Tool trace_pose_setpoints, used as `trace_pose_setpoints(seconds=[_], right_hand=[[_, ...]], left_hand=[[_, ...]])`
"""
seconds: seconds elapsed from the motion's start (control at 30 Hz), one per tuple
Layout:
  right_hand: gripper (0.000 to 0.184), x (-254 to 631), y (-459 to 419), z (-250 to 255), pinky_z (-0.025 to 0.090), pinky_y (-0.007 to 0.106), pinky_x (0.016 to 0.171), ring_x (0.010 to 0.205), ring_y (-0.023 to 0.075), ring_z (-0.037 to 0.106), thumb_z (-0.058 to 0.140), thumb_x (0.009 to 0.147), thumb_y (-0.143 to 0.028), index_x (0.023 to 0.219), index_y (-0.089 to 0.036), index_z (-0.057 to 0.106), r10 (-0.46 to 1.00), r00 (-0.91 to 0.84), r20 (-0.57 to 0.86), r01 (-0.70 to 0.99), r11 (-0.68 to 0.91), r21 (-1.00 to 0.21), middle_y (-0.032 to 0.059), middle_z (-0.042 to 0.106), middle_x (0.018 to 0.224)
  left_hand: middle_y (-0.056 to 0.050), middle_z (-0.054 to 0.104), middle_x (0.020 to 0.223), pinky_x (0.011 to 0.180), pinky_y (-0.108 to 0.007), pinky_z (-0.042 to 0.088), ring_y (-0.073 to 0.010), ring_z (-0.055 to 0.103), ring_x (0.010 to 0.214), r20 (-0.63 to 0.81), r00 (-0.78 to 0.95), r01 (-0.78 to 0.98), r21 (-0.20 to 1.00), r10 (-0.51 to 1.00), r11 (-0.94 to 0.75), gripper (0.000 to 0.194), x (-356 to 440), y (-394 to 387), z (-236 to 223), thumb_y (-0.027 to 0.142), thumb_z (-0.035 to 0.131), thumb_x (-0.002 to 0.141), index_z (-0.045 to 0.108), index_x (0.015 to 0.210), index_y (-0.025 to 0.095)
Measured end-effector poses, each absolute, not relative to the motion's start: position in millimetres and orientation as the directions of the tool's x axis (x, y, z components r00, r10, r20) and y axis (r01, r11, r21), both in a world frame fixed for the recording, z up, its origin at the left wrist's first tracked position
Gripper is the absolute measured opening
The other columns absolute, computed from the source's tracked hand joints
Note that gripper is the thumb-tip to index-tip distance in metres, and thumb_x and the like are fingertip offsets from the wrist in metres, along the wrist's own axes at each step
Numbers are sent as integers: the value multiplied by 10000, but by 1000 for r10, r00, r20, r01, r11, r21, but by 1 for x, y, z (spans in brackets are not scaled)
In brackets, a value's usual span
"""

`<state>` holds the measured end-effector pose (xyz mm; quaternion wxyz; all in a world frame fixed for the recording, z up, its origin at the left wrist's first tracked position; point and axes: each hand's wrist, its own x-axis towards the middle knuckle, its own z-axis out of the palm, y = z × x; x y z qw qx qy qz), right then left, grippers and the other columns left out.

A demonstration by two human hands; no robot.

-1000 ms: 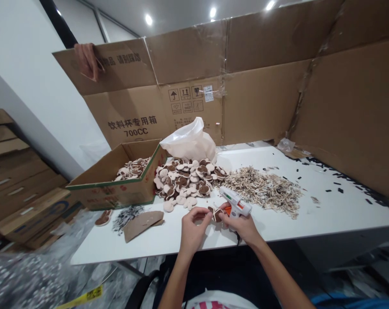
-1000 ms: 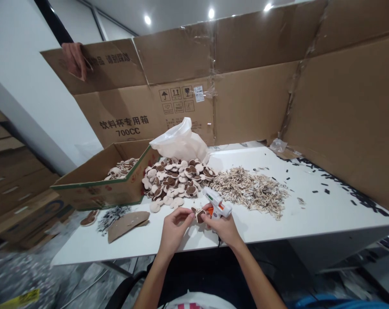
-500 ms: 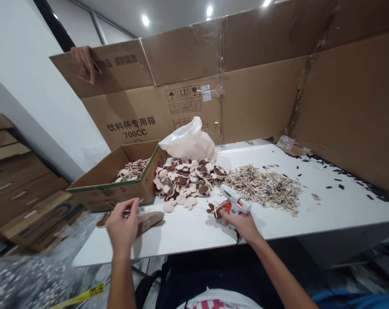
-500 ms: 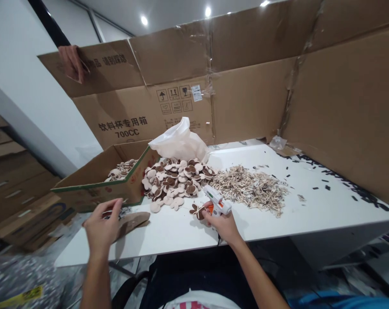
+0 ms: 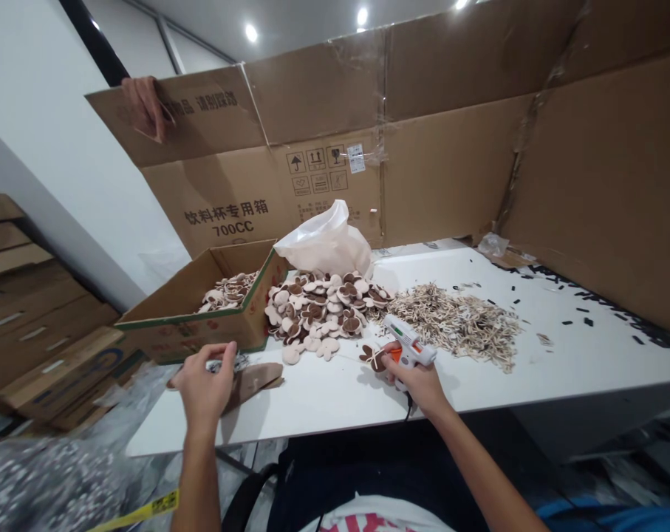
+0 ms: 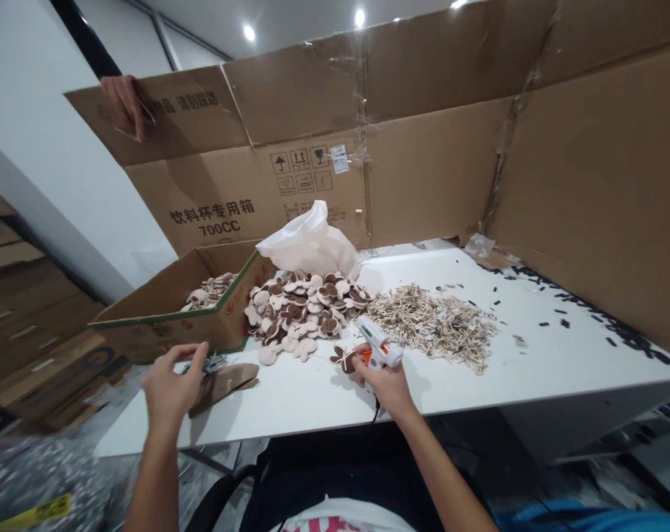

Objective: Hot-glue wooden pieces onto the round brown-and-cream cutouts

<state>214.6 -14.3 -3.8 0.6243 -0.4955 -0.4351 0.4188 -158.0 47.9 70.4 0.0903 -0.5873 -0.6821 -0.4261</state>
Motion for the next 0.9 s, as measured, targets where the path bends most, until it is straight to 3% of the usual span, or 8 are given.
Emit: trace_pose_setpoints(seconds=[0.07,0.17,0.27,0.33,0.47,0.67,0.9], right_hand=[[435,215,-14,-5,493,327,544,491,185,584,817,748,-590,919,-209,697,952,279,129,-95,161,-982,-16,628,588],[432,215,-13,-8,484,326,545,500,186,593,834,750,-564,950,-203,704,950,286,126,-114,165,-980,-6,662,630],[414,215,-13,-9,489,322,557,508,176,593,853,743,-528,948,-199,706,947,296,126,-133,171,-976,0,682,662],[405,216,-13,-9,496,321,565,514,175,595,854,749,-515,952,-198,705,951,284,125,-131,168,-977,-7,676,648],[405,216,-13,-10,503,316,569,534,174,613,848,757,-521,953,-195,706,959,250,132,-114,164,-980,-3,688,683],[442,214,-15,-10,514,315,575,562,190,640,830,780,-555,1002,-194,704,976,182,121,-57,133,-989,9,699,695],[479,213,-19,-1,451,282,500,511,148,564,680,877,-667,994,-203,677,982,125,142,-70,152,-986,71,749,851]], left_hand=[[-36,702,769,808,-353,499,-231,660,766,579,-335,748,643,743,-163,310,-130,41,62,507,630,881,695,856,205],[-5,676,785,732,-294,532,-197,677,750,377,-172,406,869,910,-284,345,-74,27,44,481,725,819,657,1016,207],[-17,683,903,627,-257,531,-145,660,653,128,28,107,986,991,-130,387,-11,10,26,481,769,803,643,1045,207],[-32,693,902,599,-259,534,-136,648,615,54,130,-4,999,990,-54,414,23,1,18,493,783,792,656,1054,199],[-68,728,954,696,-273,564,-147,672,698,75,216,-72,996,973,-61,401,52,-7,15,444,795,806,672,1096,197],[-89,734,945,587,-247,531,-188,714,724,26,143,-132,991,989,-7,427,44,-5,16,452,821,773,657,1062,182],[-123,727,1084,698,-295,572,-239,766,862,9,-102,-246,969,995,-34,443,38,2,-2,469,745,846,613,1140,166]])
